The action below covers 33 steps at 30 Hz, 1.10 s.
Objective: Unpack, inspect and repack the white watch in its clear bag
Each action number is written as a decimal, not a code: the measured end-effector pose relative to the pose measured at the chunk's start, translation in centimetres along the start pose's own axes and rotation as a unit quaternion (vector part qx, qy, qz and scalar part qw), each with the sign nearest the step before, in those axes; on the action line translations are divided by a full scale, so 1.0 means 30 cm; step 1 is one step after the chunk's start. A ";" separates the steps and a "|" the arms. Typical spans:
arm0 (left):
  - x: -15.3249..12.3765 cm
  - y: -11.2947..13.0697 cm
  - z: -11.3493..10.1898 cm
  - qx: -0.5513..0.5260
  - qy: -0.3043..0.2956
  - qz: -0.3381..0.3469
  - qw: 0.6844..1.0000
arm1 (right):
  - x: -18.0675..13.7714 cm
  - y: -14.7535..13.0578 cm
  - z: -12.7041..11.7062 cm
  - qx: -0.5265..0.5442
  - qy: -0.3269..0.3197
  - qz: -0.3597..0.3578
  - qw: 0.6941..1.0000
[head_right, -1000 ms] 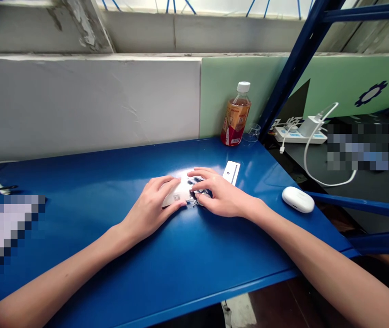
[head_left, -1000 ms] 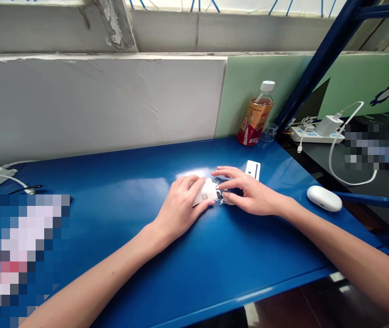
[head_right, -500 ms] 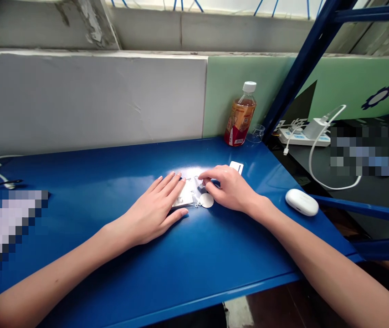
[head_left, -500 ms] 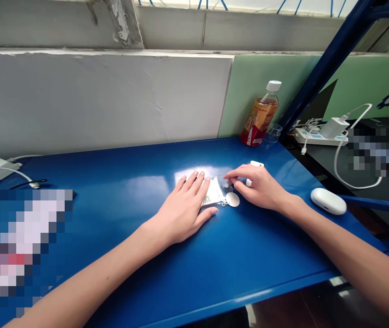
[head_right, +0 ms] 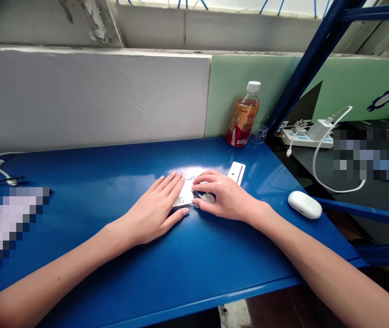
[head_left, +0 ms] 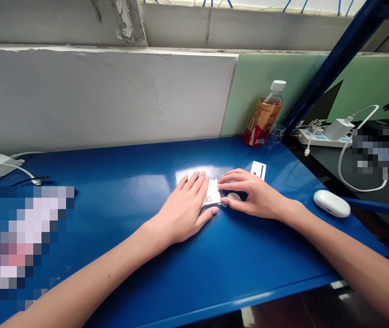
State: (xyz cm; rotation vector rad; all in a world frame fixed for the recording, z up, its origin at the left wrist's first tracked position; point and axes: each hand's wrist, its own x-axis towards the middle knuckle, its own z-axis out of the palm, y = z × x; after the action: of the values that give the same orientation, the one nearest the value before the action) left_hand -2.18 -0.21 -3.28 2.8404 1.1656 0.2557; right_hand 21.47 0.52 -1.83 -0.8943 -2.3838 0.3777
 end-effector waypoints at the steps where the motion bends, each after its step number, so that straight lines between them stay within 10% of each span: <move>1: 0.000 0.000 0.000 0.003 -0.003 0.000 1.000 | -0.002 0.000 0.002 0.000 0.000 -0.002 1.000; 20: 0.005 0.009 -0.002 -0.007 -0.009 0.001 1.000 | -0.022 -0.070 0.025 -0.103 -0.068 -0.038 0.992; 33: -0.001 0.026 -0.024 -0.038 0.038 -0.010 0.999 | -0.004 0.032 0.012 -0.068 0.061 0.008 0.996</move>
State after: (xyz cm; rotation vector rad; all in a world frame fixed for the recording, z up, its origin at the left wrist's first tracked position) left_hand -1.79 -0.78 -2.49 2.7759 1.1699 0.4023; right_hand 21.82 1.13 -2.60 -0.9690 -2.3120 0.1620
